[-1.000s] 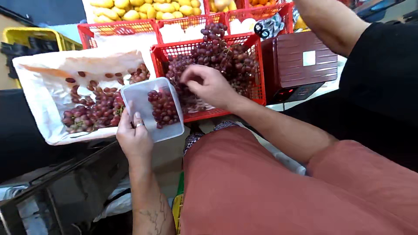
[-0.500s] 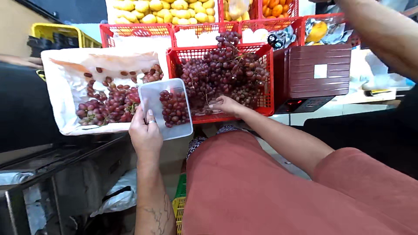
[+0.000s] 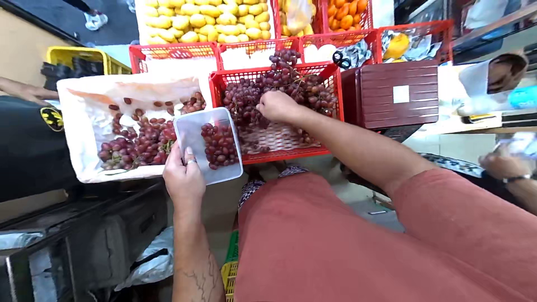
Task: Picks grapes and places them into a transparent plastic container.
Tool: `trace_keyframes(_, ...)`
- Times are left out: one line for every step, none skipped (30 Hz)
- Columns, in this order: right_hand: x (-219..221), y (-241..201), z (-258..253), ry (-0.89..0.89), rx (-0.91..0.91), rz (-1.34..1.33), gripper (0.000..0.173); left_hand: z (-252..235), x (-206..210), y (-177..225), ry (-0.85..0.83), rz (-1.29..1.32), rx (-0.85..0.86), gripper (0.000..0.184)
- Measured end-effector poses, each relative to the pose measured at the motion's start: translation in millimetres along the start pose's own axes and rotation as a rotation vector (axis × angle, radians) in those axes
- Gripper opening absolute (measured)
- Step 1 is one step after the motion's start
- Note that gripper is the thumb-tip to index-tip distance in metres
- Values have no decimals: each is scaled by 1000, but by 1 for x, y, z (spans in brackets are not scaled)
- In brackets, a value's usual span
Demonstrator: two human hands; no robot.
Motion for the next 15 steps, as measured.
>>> trace_keyframes(-11, -6, -3, -8, -16, 40, 37, 0, -1, 1, -2, -12, 2, 39)
trace_keyframes(-19, -13, -4, -20, -38, 90, 36, 1, -1, 0, -1, -20, 3, 39)
trace_keyframes(-26, -19, -5, -26, -62, 134, 35, 1, -2, -1, 2, -21, 3, 40)
trace_keyframes(-32, -23, -5, -22, -87, 162, 35, 1, -2, -2, 5, -20, 5, 39)
trace_keyframes(-39, -26, -6, -17, -109, 187, 35, 1, -2, -2, 6, -18, 8, 39)
trace_keyframes(-46, -28, -7, -15, -131, 212, 35, 1, -1, -2, 7, -13, 10, 39)
trace_keyframes(-52, -29, -9, -14, -150, 233, 35, 1, -1, -1, 4, -5, 7, 39)
trace_keyframes(-58, -28, -12, -7, -172, 247, 34, 1, -1, -2, -1, -1, 3, 40)
trace_keyframes(-61, -26, -17, -5, -191, 247, 34, 2, -1, -2, -4, 2, 1, 40)
trace_keyframes(-61, -22, -23, -6, -204, 243, 33, 2, -1, -3, -5, 3, 2, 40)
trace_keyframes(-58, -15, -31, -13, -206, 242, 34, 2, -2, -3, -4, 3, 3, 40)
trace_keyframes(-52, -5, -40, -28, -206, 239, 35, 2, -1, -3, -4, 1, 3, 40)
trace_keyframes(-48, 3, -48, -47, -210, 226, 35, 1, -1, -3, -2, 3, 3, 41)
trace_keyframes(-45, 9, -53, -57, -216, 214, 36, 1, -1, -3, 3, 4, 1, 41)
trace_keyframes(-44, 12, -55, -65, -229, 205, 36, 1, -1, -4, 8, 7, -2, 40)
Point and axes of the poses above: each hand's wrist, its own z-axis away from the middle knuckle, its own x-axis out of the palm, y = z × x, the point moved 9 cm from there along -z, towards the middle knuckle, and after that the axes turned 4 degrees about -y, right-handed, at the moved point
